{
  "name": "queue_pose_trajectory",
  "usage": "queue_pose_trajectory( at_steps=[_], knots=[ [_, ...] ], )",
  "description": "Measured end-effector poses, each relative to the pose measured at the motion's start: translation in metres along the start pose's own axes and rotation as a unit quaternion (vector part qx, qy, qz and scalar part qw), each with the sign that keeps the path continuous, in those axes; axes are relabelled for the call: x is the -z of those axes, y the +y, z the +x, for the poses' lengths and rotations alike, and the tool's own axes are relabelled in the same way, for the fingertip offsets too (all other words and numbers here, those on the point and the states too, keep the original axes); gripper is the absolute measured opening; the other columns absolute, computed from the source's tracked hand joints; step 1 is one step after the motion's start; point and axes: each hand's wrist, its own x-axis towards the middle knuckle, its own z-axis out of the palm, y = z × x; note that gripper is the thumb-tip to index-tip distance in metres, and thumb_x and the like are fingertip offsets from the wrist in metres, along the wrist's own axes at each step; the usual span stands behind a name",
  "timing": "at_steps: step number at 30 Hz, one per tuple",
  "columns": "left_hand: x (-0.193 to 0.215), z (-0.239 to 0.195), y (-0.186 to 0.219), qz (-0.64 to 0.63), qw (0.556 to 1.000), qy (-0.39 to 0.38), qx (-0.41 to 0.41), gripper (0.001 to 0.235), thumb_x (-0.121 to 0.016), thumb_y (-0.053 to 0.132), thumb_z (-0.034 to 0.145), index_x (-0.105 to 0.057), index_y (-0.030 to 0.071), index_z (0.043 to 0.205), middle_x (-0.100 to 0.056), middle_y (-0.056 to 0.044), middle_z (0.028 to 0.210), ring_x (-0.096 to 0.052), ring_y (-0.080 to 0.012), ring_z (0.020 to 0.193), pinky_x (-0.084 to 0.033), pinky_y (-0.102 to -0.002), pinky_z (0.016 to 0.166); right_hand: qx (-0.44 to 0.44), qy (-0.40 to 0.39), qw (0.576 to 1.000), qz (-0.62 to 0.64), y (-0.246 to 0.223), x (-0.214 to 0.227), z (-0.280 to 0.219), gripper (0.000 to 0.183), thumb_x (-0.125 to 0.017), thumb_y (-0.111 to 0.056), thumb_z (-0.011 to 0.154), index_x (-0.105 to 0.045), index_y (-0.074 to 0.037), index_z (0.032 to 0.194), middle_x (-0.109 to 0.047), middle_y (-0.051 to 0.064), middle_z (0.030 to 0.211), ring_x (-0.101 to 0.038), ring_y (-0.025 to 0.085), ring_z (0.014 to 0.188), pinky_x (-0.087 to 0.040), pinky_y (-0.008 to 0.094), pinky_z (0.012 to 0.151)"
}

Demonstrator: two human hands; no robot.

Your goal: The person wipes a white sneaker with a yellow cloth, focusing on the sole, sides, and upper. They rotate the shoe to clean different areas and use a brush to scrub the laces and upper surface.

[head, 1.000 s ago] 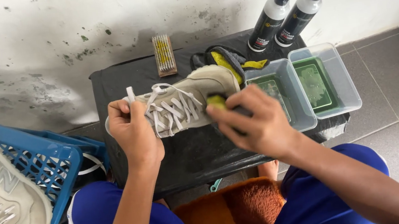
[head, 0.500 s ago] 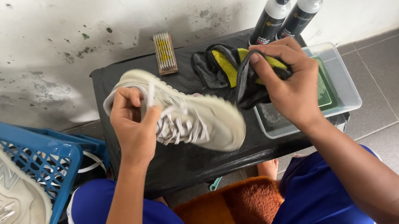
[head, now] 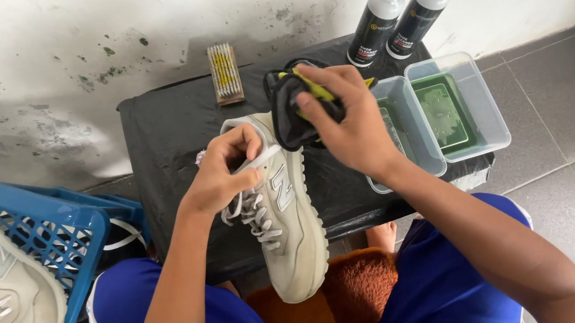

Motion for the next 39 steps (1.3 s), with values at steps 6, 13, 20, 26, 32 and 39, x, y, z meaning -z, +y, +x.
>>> queue_pose_trajectory(
  at_steps=[6,13,20,26,32,39],
  knots=[
    [0.002,0.013,-0.006,0.026,0.996,0.069,0.042,0.034,-0.080,0.008,0.079,-0.046,0.014,0.078,-0.052,0.007,0.077,-0.048,-0.0018,0.069,-0.040,-0.022,0.062,0.149,-0.097,0.969,-0.169,0.015,-0.018,-0.012,0.041,-0.073,-0.012,0.092,-0.069,-0.005,0.133,-0.060,0.017,0.117,-0.060,0.035,0.105,-0.052,0.043,0.093],
    [0.004,0.013,-0.006,0.052,0.993,0.089,0.057,0.029,-0.077,0.004,0.078,-0.050,0.013,0.079,-0.054,0.008,0.076,-0.051,-0.0005,0.067,-0.042,-0.021,0.061,0.119,-0.147,0.961,-0.203,0.001,-0.012,-0.022,0.038,-0.073,-0.009,0.090,-0.069,-0.005,0.127,-0.061,0.014,0.115,-0.060,0.033,0.104,-0.053,0.043,0.091],
    [0.006,0.011,-0.012,0.038,0.993,0.096,0.052,0.025,-0.075,0.002,0.079,-0.052,0.011,0.081,-0.058,0.007,0.078,-0.053,-0.0003,0.070,-0.044,-0.020,0.063,0.105,-0.207,0.948,-0.218,-0.018,-0.004,-0.051,0.043,-0.073,-0.008,0.082,-0.068,-0.001,0.123,-0.061,0.015,0.109,-0.060,0.034,0.099,-0.052,0.043,0.088],
    [0.007,0.011,-0.015,0.045,0.993,0.100,0.042,0.026,-0.075,0.001,0.080,-0.051,0.011,0.081,-0.058,0.007,0.078,-0.052,-0.0004,0.071,-0.043,-0.020,0.064,0.040,-0.300,0.946,-0.117,-0.037,0.017,-0.059,0.038,-0.071,-0.010,0.084,-0.071,-0.001,0.121,-0.065,0.016,0.108,-0.065,0.034,0.096,-0.053,0.040,0.087],
    [0.011,0.012,-0.017,0.037,0.993,0.099,0.045,0.025,-0.074,0.001,0.080,-0.051,0.011,0.081,-0.057,0.007,0.079,-0.052,-0.0003,0.071,-0.042,-0.020,0.064,-0.019,-0.447,0.894,-0.008,-0.020,0.043,-0.026,0.033,-0.065,-0.012,0.089,-0.075,-0.004,0.119,-0.073,0.014,0.106,-0.071,0.025,0.094,-0.055,0.035,0.085],
    [0.011,0.012,-0.012,0.058,0.992,0.090,0.060,0.025,-0.074,0.003,0.080,-0.051,0.011,0.082,-0.056,0.008,0.079,-0.051,0.0003,0.071,-0.042,-0.020,0.064,-0.228,-0.225,0.946,0.054,0.004,0.033,0.017,0.040,-0.062,-0.023,0.093,-0.075,-0.010,0.129,-0.077,0.010,0.094,-0.066,0.017,0.065,-0.054,0.034,0.058]
  ],
)
